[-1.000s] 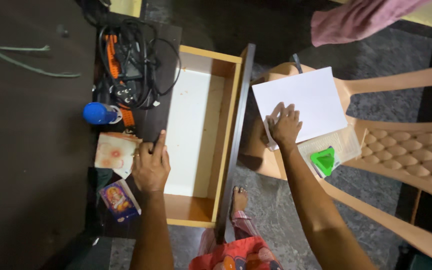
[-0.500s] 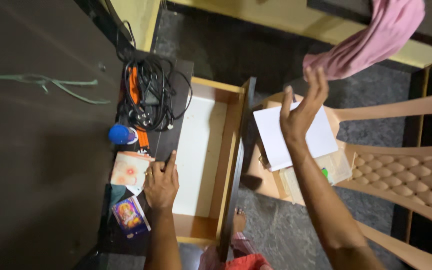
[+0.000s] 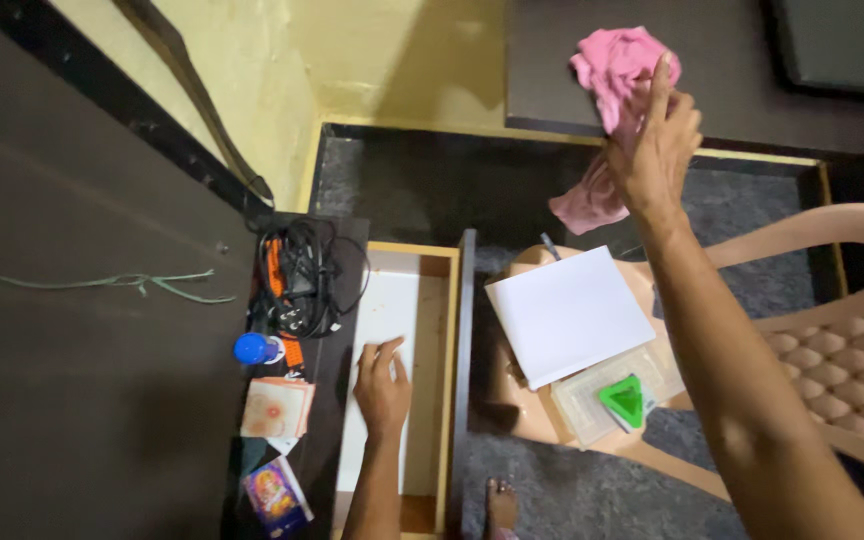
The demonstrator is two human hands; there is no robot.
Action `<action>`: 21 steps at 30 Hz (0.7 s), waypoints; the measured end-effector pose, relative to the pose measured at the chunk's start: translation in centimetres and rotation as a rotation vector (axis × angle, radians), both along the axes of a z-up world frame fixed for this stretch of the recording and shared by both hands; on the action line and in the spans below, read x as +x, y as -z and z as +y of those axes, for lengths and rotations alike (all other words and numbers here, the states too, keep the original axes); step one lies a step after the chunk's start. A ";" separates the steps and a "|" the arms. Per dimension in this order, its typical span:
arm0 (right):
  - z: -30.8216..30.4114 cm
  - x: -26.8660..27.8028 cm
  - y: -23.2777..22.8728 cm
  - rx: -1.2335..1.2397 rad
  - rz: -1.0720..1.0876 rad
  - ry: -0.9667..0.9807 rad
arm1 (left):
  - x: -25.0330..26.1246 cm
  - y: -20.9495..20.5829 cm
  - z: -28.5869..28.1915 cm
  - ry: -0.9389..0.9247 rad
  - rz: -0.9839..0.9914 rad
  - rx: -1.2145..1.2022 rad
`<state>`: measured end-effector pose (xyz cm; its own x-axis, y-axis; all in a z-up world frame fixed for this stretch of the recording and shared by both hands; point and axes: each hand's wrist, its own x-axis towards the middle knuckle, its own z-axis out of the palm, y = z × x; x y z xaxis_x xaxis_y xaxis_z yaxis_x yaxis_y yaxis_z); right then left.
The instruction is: The person organizes a desk by coiling and arranging cables, then opens a drawer to remove items such as a notebook, pens, and papers. They wipe the drawer interior with a pink cloth and place the removed items on a nearby chair.
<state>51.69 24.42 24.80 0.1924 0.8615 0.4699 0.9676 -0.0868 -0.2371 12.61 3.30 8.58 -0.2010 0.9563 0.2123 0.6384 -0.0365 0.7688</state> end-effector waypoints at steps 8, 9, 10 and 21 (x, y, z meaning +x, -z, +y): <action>-5.9 -3.6 -3.7 -0.010 0.315 -0.165 | 10.3 -9.6 6.1 0.327 -0.383 -0.175; -7.2 -4.7 -3.3 -0.109 0.521 -0.144 | 10.9 -9.3 6.3 0.362 -0.462 -0.235; -8.6 -5.5 -2.6 -0.211 0.728 -0.123 | 11.4 -8.8 6.3 0.358 -0.576 -0.318; -24.7 -14.5 7.4 -0.567 1.266 -0.471 | 7.4 -2.2 -0.3 0.351 -1.456 -0.390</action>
<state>37.15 -0.28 17.43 -0.1357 0.9680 -0.2113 0.1084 -0.1975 -0.9743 19.99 2.96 10.78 0.2334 0.9457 -0.2261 -0.6427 0.3245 0.6940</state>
